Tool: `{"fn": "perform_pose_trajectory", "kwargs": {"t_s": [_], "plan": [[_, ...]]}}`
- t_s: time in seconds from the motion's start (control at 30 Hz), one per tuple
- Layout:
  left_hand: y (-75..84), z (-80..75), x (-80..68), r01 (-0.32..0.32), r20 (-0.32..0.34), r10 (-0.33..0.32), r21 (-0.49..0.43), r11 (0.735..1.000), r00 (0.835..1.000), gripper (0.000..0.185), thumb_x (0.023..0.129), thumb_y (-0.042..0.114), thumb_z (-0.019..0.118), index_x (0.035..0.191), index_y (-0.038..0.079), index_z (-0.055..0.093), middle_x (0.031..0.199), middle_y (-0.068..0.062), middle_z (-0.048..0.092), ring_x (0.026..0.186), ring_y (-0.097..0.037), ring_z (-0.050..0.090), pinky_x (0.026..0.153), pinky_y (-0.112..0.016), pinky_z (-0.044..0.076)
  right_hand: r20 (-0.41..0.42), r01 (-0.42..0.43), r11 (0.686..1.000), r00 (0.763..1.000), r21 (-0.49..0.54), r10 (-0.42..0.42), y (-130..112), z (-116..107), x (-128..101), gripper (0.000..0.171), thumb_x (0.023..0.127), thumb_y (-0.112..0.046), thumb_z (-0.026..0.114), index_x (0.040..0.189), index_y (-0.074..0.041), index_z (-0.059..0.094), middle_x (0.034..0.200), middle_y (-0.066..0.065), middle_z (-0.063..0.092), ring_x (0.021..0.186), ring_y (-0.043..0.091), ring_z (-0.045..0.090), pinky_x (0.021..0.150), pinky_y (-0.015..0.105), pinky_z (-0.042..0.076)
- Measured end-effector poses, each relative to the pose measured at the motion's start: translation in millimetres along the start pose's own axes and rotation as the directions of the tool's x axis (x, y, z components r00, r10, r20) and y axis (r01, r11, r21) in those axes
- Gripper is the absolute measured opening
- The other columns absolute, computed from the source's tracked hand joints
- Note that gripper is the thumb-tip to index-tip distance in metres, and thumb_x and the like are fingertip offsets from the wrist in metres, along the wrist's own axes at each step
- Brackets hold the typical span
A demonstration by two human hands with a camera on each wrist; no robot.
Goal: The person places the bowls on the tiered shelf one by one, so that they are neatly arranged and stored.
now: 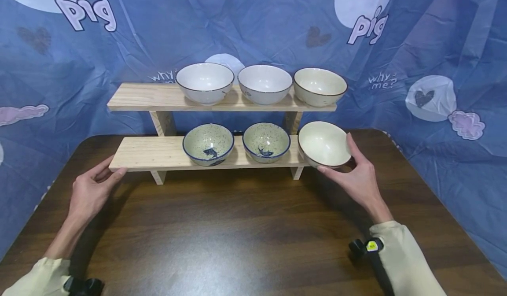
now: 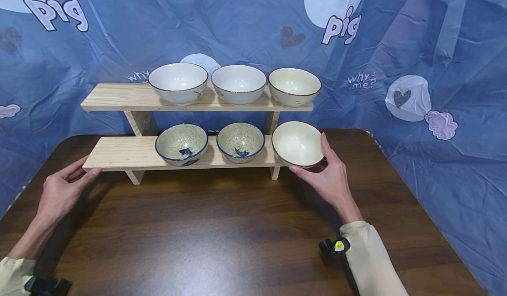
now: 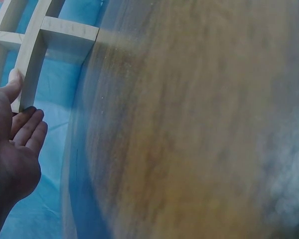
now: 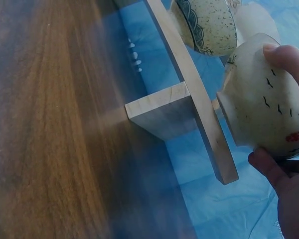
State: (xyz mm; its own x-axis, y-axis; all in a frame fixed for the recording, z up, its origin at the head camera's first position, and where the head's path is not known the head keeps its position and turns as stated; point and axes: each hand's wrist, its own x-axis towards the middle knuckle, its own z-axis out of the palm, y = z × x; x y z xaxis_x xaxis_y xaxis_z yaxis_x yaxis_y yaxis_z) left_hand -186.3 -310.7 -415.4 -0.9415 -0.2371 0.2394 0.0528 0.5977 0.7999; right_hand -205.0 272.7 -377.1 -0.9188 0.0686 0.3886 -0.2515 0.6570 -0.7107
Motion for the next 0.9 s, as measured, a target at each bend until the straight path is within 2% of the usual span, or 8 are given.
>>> {"fn": "perform_pose_trajectory", "kwargs": {"t_s": [0.13,0.27,0.4,0.5,0.63,0.77,0.9], "plan": [[-0.2,-0.1,0.4,0.002,0.000,-0.002,0.002,1.000,1.000,0.062,0.088,0.037,0.068,0.140,0.010,0.049,0.124,-0.024,0.054,0.094,0.014,0.053,0.070,-0.004,0.039,-0.005,0.012,1.000,1.000,0.007,-0.012,-1,2,2,0.103,0.069,-0.035,0.086,0.151,-0.021,0.025,0.148,0.011,0.037,0.106,0.025,0.056,0.079,0.013,0.041],[-0.2,-0.1,0.3,0.001,-0.001,-0.001,0.003,1.000,1.000,0.062,0.088,0.037,0.068,0.140,0.010,0.049,0.124,-0.024,0.054,0.093,0.015,0.053,0.070,-0.004,0.039,0.004,0.010,1.000,1.000,-0.008,-0.010,-1,4,5,0.104,0.070,-0.038,0.085,0.151,-0.019,0.024,0.148,0.011,0.037,0.107,0.025,0.055,0.079,0.017,0.042],[-0.3,0.2,0.0,0.000,-0.001,0.000,0.004,1.000,1.000,0.062,0.088,0.037,0.068,0.140,0.008,0.049,0.124,-0.025,0.054,0.092,0.015,0.052,0.069,-0.004,0.040,0.013,0.009,1.000,1.000,-0.011,-0.008,0,5,7,0.104,0.070,-0.039,0.085,0.151,-0.017,0.024,0.148,0.011,0.037,0.109,0.024,0.054,0.080,0.015,0.039],[-0.1,0.3,0.1,0.003,0.003,-0.003,0.011,1.000,1.000,0.063,0.088,0.038,0.068,0.140,0.008,0.048,0.124,-0.025,0.053,0.093,0.014,0.053,0.069,-0.004,0.040,0.020,-0.001,1.000,1.000,-0.011,0.001,2,6,8,0.104,0.069,-0.040,0.085,0.151,-0.017,0.025,0.149,0.011,0.036,0.117,0.025,0.050,0.089,0.024,0.041],[-0.2,0.0,0.3,0.006,0.010,-0.006,0.014,1.000,1.000,0.063,0.088,0.038,0.067,0.140,0.009,0.048,0.126,-0.025,0.053,0.095,0.013,0.053,0.069,-0.004,0.040,0.029,-0.025,1.000,0.999,-0.011,0.025,4,6,10,0.104,0.068,-0.042,0.085,0.151,-0.016,0.027,0.150,0.010,0.034,0.129,0.026,0.040,0.101,0.045,0.034],[-0.8,0.0,0.7,0.001,0.007,-0.001,0.005,1.000,1.000,0.063,0.088,0.037,0.068,0.140,0.008,0.048,0.125,-0.025,0.053,0.094,0.013,0.053,0.069,-0.004,0.040,0.040,-0.042,0.999,0.998,-0.005,0.042,5,6,12,0.102,0.068,-0.045,0.084,0.150,-0.020,0.030,0.149,0.009,0.036,0.131,0.025,0.037,0.103,0.046,0.031],[-1.0,0.1,1.1,0.000,0.003,0.000,0.003,1.000,1.000,0.063,0.088,0.037,0.068,0.140,0.007,0.048,0.125,-0.026,0.053,0.094,0.013,0.053,0.069,-0.005,0.041,0.056,-0.038,0.999,0.998,0.003,0.038,5,6,15,0.099,0.070,-0.045,0.083,0.150,-0.022,0.029,0.147,0.011,0.038,0.125,0.026,0.042,0.098,0.046,0.034]]}}
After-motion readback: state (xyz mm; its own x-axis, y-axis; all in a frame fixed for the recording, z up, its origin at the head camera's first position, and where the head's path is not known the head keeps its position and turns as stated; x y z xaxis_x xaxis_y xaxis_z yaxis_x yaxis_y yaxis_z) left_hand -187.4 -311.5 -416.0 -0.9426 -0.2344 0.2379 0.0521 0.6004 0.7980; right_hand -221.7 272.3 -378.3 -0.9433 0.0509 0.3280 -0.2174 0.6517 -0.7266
